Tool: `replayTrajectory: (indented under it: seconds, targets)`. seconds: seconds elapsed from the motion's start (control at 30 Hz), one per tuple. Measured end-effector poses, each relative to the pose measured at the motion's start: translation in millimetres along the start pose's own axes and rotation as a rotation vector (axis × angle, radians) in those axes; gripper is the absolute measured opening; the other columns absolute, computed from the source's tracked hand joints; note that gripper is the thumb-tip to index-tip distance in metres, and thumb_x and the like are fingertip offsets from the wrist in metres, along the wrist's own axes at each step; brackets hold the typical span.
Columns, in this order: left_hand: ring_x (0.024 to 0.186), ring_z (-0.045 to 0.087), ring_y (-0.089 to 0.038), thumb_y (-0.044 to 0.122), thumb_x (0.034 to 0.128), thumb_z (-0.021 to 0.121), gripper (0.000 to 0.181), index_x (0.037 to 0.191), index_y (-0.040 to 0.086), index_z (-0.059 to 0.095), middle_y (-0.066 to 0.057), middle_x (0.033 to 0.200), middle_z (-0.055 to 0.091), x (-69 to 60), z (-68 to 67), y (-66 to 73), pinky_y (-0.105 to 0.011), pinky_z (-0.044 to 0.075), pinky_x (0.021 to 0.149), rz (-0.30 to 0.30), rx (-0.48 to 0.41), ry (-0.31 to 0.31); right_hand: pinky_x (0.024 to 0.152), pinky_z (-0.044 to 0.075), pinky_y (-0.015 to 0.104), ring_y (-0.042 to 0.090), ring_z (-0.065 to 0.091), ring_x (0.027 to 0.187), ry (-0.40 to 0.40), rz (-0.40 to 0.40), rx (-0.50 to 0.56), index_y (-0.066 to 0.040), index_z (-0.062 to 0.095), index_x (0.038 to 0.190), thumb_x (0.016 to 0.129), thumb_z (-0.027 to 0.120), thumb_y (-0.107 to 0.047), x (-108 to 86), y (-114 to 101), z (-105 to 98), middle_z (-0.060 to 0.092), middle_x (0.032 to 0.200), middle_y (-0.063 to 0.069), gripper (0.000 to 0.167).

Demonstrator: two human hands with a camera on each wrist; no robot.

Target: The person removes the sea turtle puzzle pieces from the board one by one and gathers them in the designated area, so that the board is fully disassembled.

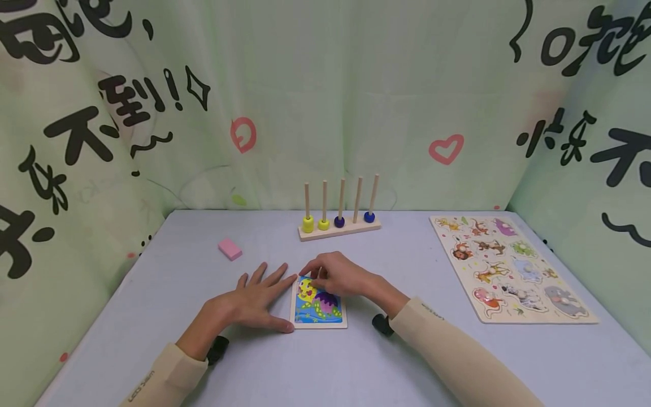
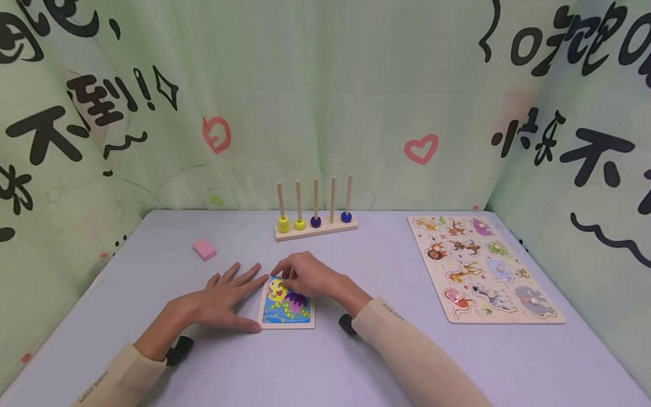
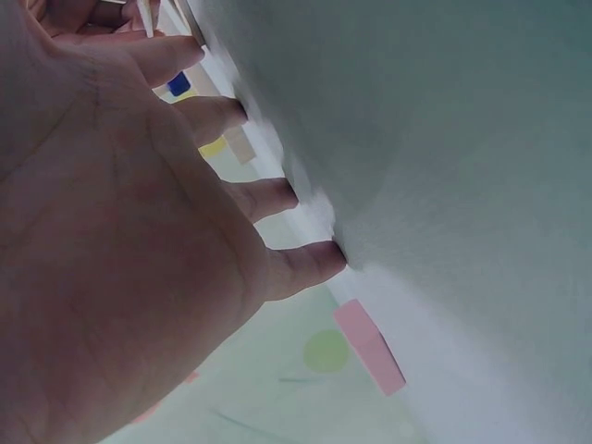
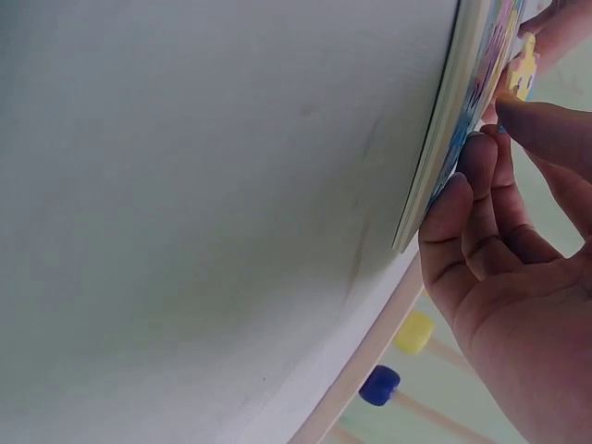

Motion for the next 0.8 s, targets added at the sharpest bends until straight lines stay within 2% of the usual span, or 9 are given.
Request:
replayTrajectory:
  seconds: [0.3, 0.57, 0.8]
  targets:
    - [0.166, -0.001, -0.049, 0.069, 0.0848, 0.073, 0.107, 0.17, 0.027, 0.025, -0.006, 0.182, 0.008, 0.6, 0.5, -1.5, -0.081, 0.007, 0.125, 0.005, 0.0, -0.001, 0.085, 0.057, 0.023, 0.01, 0.064, 0.094, 0.007, -0.001, -0.04, -0.016, 0.075, 0.132, 0.102, 0.07, -0.011, -7.1, 6, -4, 0.074, 0.111, 0.002, 0.032]
    - [0.166, -0.001, -0.049, 0.07, 0.0849, 0.072, 0.107, 0.17, 0.027, 0.024, -0.006, 0.182, 0.007, 1.7, 0.9, -1.6, -0.08, 0.006, 0.125, -0.001, 0.003, -0.005, 0.081, 0.055, 0.02, 0.009, 0.064, 0.093, 0.031, -0.003, -0.019, -0.015, 0.076, 0.13, 0.102, 0.069, -0.009, -26.7, 15, -18, 0.072, 0.11, 0.001, 0.03]
    - [0.166, -0.002, -0.049, 0.069, 0.0844, 0.073, 0.107, 0.17, 0.027, 0.025, -0.006, 0.182, 0.008, 2.3, 2.2, -1.2, -0.08, 0.005, 0.125, -0.006, -0.001, -0.003, 0.076, 0.054, 0.02, 0.008, 0.062, 0.088, 0.066, 0.011, -0.041, -0.014, 0.077, 0.127, 0.1, 0.071, -0.01, -42.0, 27, -30, 0.075, 0.109, -0.001, 0.028]
Point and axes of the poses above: each hand's wrist, its own x-axis towards the middle knuckle, its own z-axis out of the palm, y = z × x, the point moved 1 cm from there along x, towards the middle knuckle
